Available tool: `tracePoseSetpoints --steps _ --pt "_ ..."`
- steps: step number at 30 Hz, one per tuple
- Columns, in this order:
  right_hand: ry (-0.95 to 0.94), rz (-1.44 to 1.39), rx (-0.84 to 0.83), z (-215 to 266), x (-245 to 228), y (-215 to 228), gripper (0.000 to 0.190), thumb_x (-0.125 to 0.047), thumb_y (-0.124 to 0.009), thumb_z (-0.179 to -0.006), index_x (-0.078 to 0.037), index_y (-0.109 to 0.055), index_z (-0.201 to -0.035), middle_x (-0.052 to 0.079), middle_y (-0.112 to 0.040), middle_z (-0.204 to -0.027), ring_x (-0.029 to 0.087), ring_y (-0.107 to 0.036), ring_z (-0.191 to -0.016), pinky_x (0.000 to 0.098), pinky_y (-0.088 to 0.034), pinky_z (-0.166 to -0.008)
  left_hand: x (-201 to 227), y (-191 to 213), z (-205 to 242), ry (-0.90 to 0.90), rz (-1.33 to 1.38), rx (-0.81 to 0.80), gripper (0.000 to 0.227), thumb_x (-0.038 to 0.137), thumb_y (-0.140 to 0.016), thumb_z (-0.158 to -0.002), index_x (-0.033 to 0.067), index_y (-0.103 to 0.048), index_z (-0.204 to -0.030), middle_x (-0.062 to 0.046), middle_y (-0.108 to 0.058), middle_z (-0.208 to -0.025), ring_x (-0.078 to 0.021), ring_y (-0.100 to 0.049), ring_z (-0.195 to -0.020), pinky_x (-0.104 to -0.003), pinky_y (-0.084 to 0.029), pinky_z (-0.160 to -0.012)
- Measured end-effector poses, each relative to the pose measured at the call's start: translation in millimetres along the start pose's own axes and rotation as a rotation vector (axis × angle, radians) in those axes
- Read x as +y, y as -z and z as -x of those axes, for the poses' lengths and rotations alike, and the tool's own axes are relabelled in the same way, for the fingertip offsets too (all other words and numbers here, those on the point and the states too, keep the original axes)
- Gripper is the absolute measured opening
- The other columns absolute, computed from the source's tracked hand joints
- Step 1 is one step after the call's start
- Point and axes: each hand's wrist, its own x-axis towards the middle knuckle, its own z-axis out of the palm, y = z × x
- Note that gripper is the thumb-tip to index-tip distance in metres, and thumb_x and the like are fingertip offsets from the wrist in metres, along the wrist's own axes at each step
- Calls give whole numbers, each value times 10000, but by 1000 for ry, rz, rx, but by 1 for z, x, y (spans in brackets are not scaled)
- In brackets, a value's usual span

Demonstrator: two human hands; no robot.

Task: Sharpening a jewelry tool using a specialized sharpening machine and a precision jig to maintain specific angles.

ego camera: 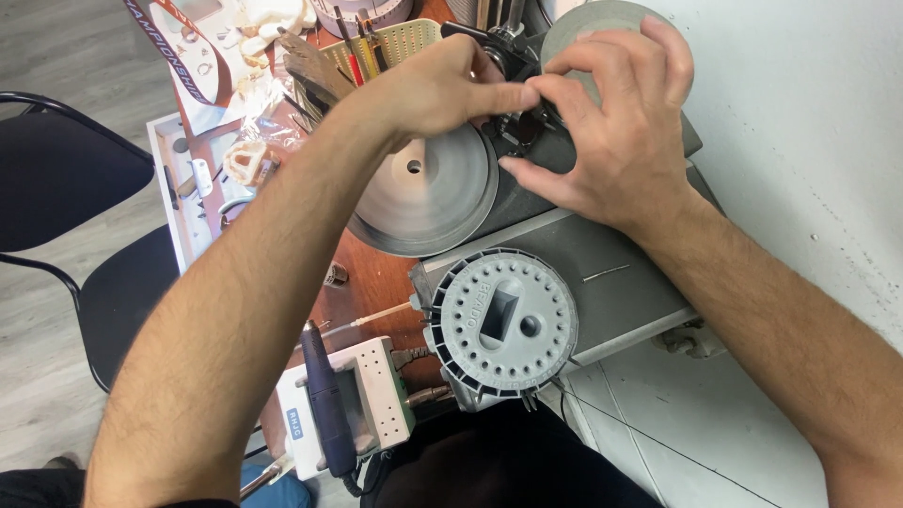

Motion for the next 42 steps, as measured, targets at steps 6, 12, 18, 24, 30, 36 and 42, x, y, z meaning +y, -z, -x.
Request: tracePoseSetpoints --steps 6,12,18,24,30,36,42 --pt "-14 -24 4 1 2 -3 598 -561 -910 -930 -21 -726 -1110 128 -632 -1141 342 -595 -1105 525 -315 -1112 -7 12 -1 61 305 -106 190 305 -541 -980 124 -556 -925 1 -628 -892 -76 -645 -834 -195 -574 -823" --pt "-25 -29 11 0 1 -3 585 -547 -919 -907 -26 -727 -1092 118 -640 -1134 332 -589 -1080 535 -343 -1086 -5 11 8 36 177 -111 411 191 -797 -772 129 -591 -1122 -2 -676 -907 -81 -637 -770 -202 -463 -604" --pt "-38 -49 10 0 2 -2 574 -535 -933 -895 -34 -734 -1093 110 -640 -1127 332 -589 -1085 538 -345 -1088 -5 9 8 38 124 -78 428 212 -826 -768 142 -596 -1122 12 -672 -858 -77 -584 -684 -226 -404 -521" --pt "-15 -45 -13 1 6 -3 594 -569 -918 -924 -29 -737 -1094 110 -637 -1134 335 -589 -1083 546 -348 -1095 -4 9 9 41 117 -81 427 249 -827 -775 145 -602 -1122 26 -657 -857 -69 -545 -645 -226 -381 -485" --pt "4 -38 -13 1 9 -5 573 -578 -860 -972 -27 -745 -1078 107 -635 -1137 333 -588 -1088 539 -346 -1103 -3 11 10 59 111 -68 432 310 -802 -787 150 -612 -1140 24 -673 -904 -67 -551 -619 -229 -405 -446" --pt "8 -20 -17 1 9 -5 572 -575 -888 -970 -33 -738 -1077 103 -639 -1128 328 -596 -1083 524 -346 -1108 -5 10 10 51 126 -63 426 330 -801 -791 157 -615 -1133 32 -653 -896 -61 -540 -638 -222 -401 -476" --pt "-1 -29 -20 1 9 -5 571 -580 -863 -980 -31 -737 -1076 99 -637 -1130 326 -588 -1086 525 -350 -1100 -10 10 7 18 99 -58 411 354 -794 -801 161 -619 -1118 38 -668 -879 -50 -547 -650 -218 -408 -496"
